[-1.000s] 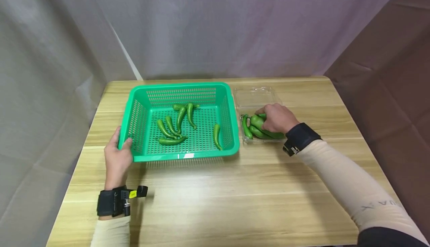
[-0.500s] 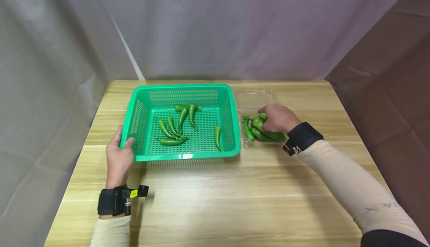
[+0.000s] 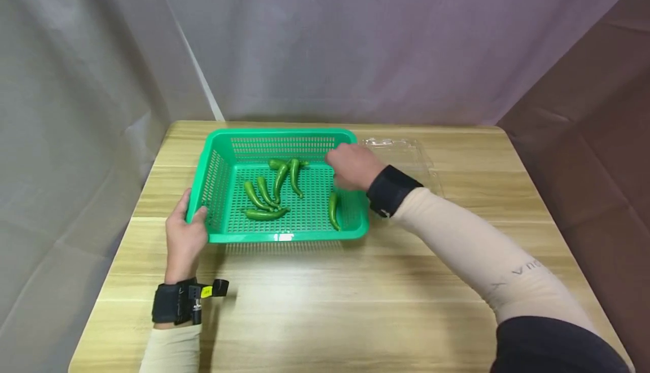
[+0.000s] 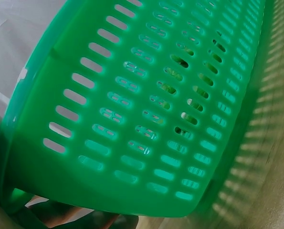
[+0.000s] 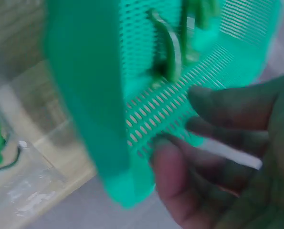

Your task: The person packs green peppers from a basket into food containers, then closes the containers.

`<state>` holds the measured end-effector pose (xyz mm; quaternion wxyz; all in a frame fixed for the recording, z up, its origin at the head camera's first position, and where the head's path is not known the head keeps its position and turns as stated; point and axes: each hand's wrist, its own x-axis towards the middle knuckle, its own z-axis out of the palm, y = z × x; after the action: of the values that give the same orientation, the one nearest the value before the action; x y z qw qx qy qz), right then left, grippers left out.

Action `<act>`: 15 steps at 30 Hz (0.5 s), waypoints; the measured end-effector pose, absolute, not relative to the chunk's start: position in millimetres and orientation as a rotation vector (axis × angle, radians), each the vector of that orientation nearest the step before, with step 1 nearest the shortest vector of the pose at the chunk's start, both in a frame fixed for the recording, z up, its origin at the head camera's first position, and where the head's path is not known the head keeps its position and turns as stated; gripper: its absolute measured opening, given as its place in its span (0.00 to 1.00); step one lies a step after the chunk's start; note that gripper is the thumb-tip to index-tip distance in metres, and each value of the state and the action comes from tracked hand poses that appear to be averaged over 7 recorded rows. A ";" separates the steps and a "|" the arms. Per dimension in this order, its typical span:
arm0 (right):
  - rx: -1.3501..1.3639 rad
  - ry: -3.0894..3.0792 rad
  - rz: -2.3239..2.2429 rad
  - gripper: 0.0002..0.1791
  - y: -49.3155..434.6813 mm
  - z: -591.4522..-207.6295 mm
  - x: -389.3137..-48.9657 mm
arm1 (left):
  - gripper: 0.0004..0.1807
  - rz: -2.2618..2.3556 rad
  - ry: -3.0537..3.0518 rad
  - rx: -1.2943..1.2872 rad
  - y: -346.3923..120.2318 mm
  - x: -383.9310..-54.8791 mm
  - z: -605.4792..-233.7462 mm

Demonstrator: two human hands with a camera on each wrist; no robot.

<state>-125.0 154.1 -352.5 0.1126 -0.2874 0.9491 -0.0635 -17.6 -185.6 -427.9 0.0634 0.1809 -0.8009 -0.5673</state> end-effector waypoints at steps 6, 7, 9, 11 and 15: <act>-0.799 2.488 0.252 0.05 110.6 -367.6 -136.3 | 0.34 -1.709 -2.410 0.577 -184.3 -18.1 -431.9; -0.779 2.439 0.310 0.07 106.2 -369.2 -136.2 | 0.34 -1.713 -2.404 0.579 -183.7 -18.0 -432.1; -0.766 2.379 0.397 0.08 99.8 -372.9 -135.1 | 0.33 -1.723 -2.392 0.576 -182.8 -18.4 -432.8; -0.793 2.331 0.471 0.08 95.6 -376.2 -133.4 | 0.33 -1.733 -2.381 0.575 -181.9 -18.9 -433.0; -0.894 2.271 0.589 0.08 91.6 -383.6 -131.2 | 0.33 -1.712 -2.385 0.567 -182.0 -19.0 -432.8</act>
<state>-131.2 91.6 -383.6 0.3103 -0.3384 0.8600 0.2229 -19.0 -182.0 -432.8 0.0759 0.1890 -0.7953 -0.5710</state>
